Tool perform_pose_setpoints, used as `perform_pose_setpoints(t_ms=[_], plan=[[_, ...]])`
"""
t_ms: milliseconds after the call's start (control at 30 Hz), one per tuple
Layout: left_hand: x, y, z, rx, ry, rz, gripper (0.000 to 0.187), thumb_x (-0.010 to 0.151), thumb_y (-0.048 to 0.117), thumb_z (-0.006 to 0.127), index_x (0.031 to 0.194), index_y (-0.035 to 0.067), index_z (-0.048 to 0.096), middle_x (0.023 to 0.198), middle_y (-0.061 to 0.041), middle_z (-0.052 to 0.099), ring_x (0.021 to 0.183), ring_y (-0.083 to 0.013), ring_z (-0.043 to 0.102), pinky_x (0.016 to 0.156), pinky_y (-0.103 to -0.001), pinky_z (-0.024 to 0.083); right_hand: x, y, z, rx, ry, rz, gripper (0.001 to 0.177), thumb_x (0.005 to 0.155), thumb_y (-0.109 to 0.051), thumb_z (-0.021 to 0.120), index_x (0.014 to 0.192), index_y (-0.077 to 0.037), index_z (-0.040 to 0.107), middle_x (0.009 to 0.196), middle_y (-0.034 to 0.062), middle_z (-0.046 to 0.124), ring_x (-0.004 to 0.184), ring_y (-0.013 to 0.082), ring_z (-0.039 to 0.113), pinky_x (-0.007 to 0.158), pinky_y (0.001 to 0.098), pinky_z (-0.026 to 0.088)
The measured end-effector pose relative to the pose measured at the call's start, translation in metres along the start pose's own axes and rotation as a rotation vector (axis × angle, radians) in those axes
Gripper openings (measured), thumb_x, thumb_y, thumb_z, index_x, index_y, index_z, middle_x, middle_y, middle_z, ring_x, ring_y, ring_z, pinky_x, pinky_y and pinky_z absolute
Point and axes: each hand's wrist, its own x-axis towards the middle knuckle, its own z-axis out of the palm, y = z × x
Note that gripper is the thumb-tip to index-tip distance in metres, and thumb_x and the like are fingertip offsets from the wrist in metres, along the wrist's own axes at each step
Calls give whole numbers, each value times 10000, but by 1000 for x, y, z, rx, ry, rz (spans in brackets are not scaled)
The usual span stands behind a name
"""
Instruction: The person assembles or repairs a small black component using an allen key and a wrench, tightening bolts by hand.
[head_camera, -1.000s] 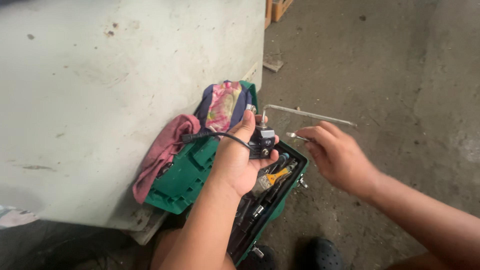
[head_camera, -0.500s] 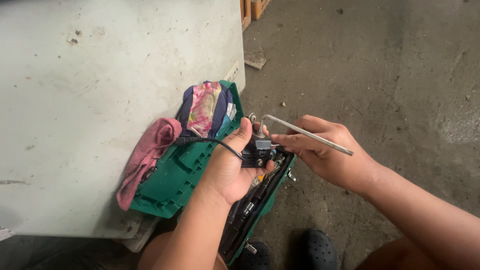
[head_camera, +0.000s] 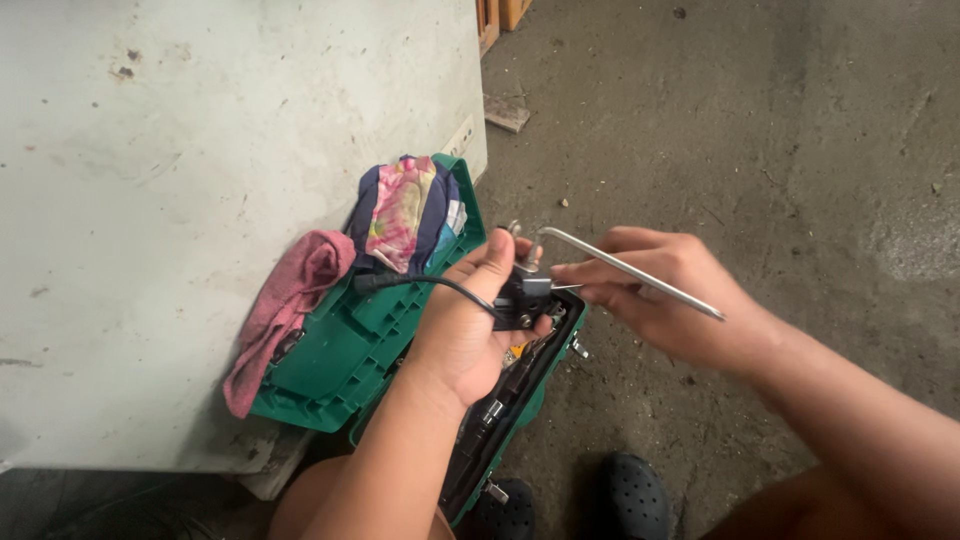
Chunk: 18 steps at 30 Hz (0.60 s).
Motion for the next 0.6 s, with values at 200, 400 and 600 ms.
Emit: perform_pose_setpoints(t_ms=[200, 400, 600], plan=[[1, -3, 10, 87, 7, 44, 364, 945, 464, 632, 1035, 112, 666, 970, -45, 691, 840, -150, 670, 637, -334, 580, -2, 4, 0, 48, -6, 15, 268, 800, -126, 775, 1067, -114, 805, 950, 60, 762, 795, 178, 765, 646, 328, 613], [4, -7, 15, 142, 23, 53, 383, 955, 479, 637, 1045, 109, 680, 913, -61, 680, 801, -147, 652, 635, -324, 579, -4, 9, 2, 63, 9, -31, 270, 828, -146, 765, 1091, -86, 775, 1017, 70, 795, 855, 179, 774, 698, 325, 622], [6, -6, 11, -12, 10, 45, 386, 950, 482, 642, 1038, 108, 678, 943, -38, 649, 822, -164, 640, 658, -364, 596, -3, 12, -5, -1, 48, 387, 149, 889, -74, 677, 1011, -68, 762, 955, 66, 807, 837, 181, 768, 724, 308, 642]])
